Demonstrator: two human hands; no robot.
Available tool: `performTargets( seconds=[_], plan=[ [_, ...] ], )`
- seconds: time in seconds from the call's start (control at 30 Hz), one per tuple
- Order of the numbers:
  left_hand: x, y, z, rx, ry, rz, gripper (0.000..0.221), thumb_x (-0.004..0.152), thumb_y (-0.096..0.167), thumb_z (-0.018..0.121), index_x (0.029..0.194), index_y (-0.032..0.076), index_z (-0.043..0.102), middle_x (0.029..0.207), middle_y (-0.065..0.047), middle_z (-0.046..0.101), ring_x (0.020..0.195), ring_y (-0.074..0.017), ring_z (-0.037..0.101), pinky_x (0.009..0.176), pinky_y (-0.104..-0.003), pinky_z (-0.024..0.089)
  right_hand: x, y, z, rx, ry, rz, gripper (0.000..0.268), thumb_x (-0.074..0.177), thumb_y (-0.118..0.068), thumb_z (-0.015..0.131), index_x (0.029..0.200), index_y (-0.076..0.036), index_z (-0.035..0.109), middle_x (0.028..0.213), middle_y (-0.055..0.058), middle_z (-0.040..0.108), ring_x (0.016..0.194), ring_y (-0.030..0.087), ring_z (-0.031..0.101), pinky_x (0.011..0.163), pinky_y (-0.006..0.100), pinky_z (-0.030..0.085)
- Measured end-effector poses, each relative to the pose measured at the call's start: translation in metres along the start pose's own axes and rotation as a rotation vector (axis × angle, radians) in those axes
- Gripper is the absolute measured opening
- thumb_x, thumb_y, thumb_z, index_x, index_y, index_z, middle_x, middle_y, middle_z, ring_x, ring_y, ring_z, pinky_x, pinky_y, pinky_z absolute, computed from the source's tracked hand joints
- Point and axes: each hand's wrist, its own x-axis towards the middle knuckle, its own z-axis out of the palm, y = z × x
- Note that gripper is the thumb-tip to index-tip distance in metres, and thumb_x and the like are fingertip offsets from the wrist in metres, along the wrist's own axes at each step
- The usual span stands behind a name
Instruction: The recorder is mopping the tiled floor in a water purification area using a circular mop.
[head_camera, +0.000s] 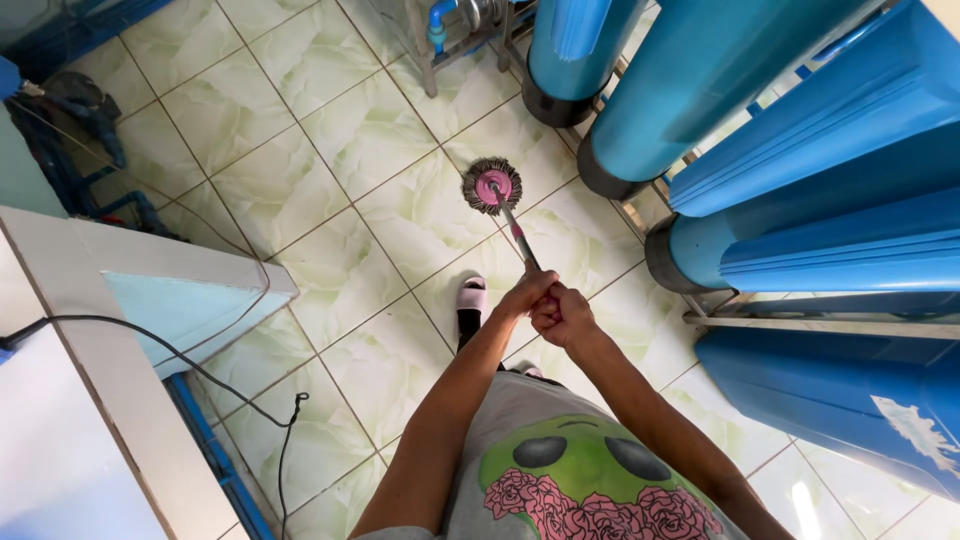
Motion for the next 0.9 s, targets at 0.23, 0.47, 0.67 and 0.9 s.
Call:
performTargets(
  seconds=[0.23, 0.47, 0.67, 0.9],
  plan=[
    [0.055, -0.011, -0.034, -0.05, -0.276, 0.095, 0.055, 0.101, 0.03, 0.062, 0.115, -0.015, 0.034, 0.065, 0.001, 0.048, 0.046, -0.0068, 0.043, 0.034, -0.023, 0.035, 0.015, -0.014, 0.037, -0.034, 0.063, -0.019, 0.021, 0.106, -0.021, 0.038, 0.089, -0.021, 0.049, 0.063, -0.005, 0.042, 0.044, 0.004, 0.031, 0.038, 0.021, 0.019],
    [0.081, 0.07, -0.057, 0.074, -0.032, 0.02, 0.062, 0.09, 0.025, 0.062, 0.127, -0.005, 0.022, 0.066, -0.004, 0.051, 0.046, -0.0116, 0.047, 0.035, -0.028, 0.038, 0.056, -0.048, 0.1, -0.185, -0.032, 0.032, 0.02, 0.108, -0.025, 0.038, 0.091, -0.023, 0.049, 0.063, -0.005, 0.039, 0.044, 0.004, 0.031, 0.038, 0.021, 0.018],
    [0.121, 0.132, -0.086, -0.195, 0.028, -0.042, 0.052, 0.095, 0.027, 0.062, 0.134, 0.015, 0.029, 0.069, -0.002, 0.055, 0.045, -0.0111, 0.049, 0.035, -0.029, 0.039, 0.12, -0.082, 0.157, -0.248, 0.008, 0.019, 0.021, 0.107, -0.029, 0.044, 0.086, -0.027, 0.047, 0.061, -0.005, 0.038, 0.043, 0.005, 0.028, 0.039, 0.023, 0.016],
    [0.182, 0.179, -0.123, -0.53, -0.031, -0.015, 0.016, 0.107, 0.026, 0.055, 0.113, 0.019, 0.042, 0.063, 0.002, 0.041, 0.042, -0.0097, 0.038, 0.032, -0.025, 0.025, 0.253, -0.142, 0.211, -0.276, -0.04, -0.043, 0.042, 0.106, -0.038, 0.052, 0.068, -0.023, 0.043, 0.051, -0.008, 0.031, 0.039, 0.009, 0.021, 0.037, 0.027, 0.014]
  ],
)
